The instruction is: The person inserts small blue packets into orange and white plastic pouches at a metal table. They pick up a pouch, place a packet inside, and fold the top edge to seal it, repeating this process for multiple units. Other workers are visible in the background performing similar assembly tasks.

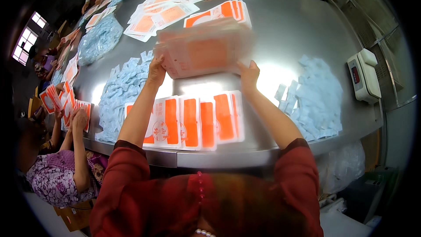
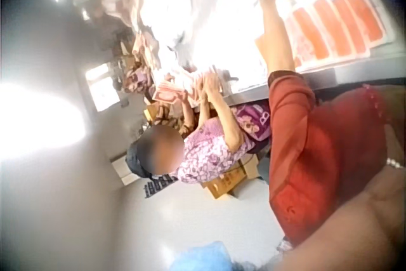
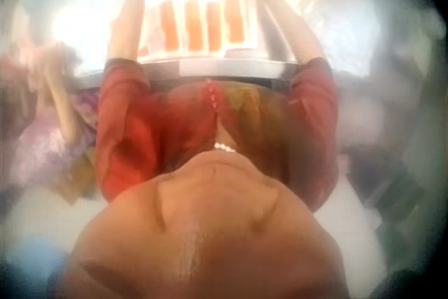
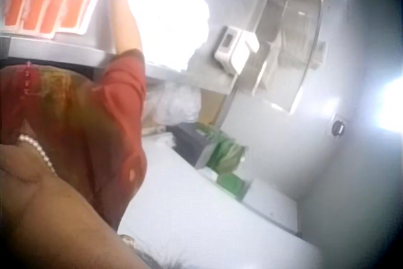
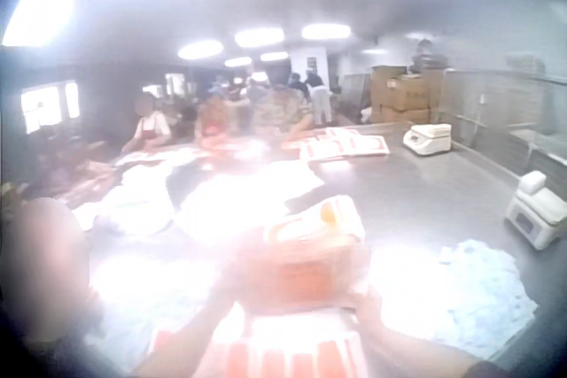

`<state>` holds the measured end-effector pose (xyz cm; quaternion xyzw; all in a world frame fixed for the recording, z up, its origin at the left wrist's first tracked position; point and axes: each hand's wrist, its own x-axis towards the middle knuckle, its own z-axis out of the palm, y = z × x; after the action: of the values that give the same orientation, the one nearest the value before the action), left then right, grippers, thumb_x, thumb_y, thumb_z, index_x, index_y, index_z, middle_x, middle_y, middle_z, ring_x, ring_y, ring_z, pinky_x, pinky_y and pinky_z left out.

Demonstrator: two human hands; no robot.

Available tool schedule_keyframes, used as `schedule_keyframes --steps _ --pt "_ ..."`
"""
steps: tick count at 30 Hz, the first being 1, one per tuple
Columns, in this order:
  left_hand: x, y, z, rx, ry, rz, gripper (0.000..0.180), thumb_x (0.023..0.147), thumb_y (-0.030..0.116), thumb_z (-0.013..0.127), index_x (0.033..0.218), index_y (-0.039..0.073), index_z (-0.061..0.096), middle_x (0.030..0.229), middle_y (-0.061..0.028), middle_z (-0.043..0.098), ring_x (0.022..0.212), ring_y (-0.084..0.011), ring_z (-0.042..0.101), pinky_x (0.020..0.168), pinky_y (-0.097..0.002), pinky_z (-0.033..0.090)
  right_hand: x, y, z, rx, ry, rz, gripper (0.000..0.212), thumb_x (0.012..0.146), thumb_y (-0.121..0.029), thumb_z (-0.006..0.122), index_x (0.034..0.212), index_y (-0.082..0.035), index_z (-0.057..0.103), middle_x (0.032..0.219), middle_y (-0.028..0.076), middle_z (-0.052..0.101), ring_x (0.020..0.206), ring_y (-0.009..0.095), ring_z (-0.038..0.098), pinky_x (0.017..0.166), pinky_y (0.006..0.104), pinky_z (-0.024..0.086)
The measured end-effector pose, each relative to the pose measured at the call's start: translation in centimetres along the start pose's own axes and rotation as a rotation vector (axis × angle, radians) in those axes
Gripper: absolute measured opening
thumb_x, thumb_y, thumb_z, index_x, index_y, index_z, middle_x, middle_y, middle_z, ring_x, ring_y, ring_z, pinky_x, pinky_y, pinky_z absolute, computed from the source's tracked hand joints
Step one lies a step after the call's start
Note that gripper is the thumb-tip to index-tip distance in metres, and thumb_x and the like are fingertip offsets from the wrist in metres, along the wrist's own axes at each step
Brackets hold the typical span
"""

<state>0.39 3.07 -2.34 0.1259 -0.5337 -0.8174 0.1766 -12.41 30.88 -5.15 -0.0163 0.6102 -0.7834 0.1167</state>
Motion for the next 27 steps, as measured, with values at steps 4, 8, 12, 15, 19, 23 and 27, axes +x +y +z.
schedule_keyframes --steps 4,8,12,15,19,23,27 --pt "-0.2 -0.4 0.5 0.055 -0.121 0.058 0.075 0.061 0.025 0.082 0.124 0.005 0.045 0.119 -0.0060 0.055 0.113 -0.0213 0.052 0.097 -0.0383 0.041 1.5 1.6 0.0 -0.142 0.026 -0.020 0.015 0.079 -0.010 0.063 0.086 0.002 0.058 0.080 0.005 0.060 0.072 0.010 0.053 0.063 0.0269 0.044" --pt "-0.8 -1.3 3.4 0.184 0.118 0.075 0.064 0.062 -0.006 0.074 0.119 0.003 0.048 0.103 -0.0088 0.060 0.086 -0.0185 0.063 0.072 -0.0311 0.054 1.5 1.5 0.2 -0.172 0.020 -0.046 0.017 0.077 -0.010 0.064 0.086 0.004 0.059 0.079 0.005 0.060 0.070 0.010 0.051 0.063 0.0280 0.043" --pt "-1.4 -0.6 5.3 0.197 0.029 0.215 0.054 0.066 -0.005 0.070 0.116 0.000 0.050 0.097 -0.0069 0.061 0.084 -0.0166 0.060 0.071 -0.0289 0.052 1.8 1.0 -1.0 -0.350 0.002 -0.053 0.027 0.079 -0.015 0.063 0.096 0.006 0.058 0.084 0.012 0.063 0.074 0.017 0.057 0.067 0.0303 0.046" --pt "-3.1 1.2 7.6 0.311 0.038 0.248 0.048 0.068 -0.004 0.067 0.113 -0.002 0.052 0.093 -0.0052 0.061 0.083 -0.0144 0.059 0.072 -0.0277 0.050 1.7 -0.8 -2.6 -0.730 -0.082 -0.208 0.043 0.081 -0.028 0.063 0.106 0.007 0.055 0.090 0.017 0.064 0.082 0.027 0.061 0.072 0.0340 0.048" --pt "-5.5 1.2 9.5 0.361 0.093 0.333 0.041 0.070 -0.003 0.066 0.109 -0.001 0.055 0.093 -0.0084 0.064 0.082 -0.0163 0.061 0.072 -0.0274 0.049 -2.8 -5.5 -4.3 -1.265 -0.052 -0.444 0.079 0.080 -0.044 0.065 0.133 0.007 0.036 0.114 0.019 0.057 0.098 0.030 0.059 0.081 0.0358 0.047" --pt "-7.8 0.8 13.2 0.887 0.008 0.695 0.032 0.070 -0.001 0.064 0.102 0.002 0.057 0.091 -0.0130 0.064 0.077 -0.0247 0.063 0.067 -0.0309 0.051 -8.3 -9.3 -2.5 -0.221 -0.362 0.178 0.082 0.085 -0.057 0.054 0.138 0.001 0.032 0.121 0.019 0.055 0.107 0.029 0.056 0.079 0.0434 0.052" --pt "-9.6 -1.4 16.0 1.090 -0.156 1.168 0.033 0.070 -0.002 0.066 0.101 0.005 0.058 0.087 -0.0127 0.064 0.072 -0.0297 0.063 0.060 -0.0334 0.052 -8.8 -13.7 -1.9 0.239 -0.405 0.374 0.075 0.083 -0.061 0.053 0.127 -0.001 0.045 0.114 0.018 0.059 0.103 0.032 0.060 0.078 0.0493 0.055"
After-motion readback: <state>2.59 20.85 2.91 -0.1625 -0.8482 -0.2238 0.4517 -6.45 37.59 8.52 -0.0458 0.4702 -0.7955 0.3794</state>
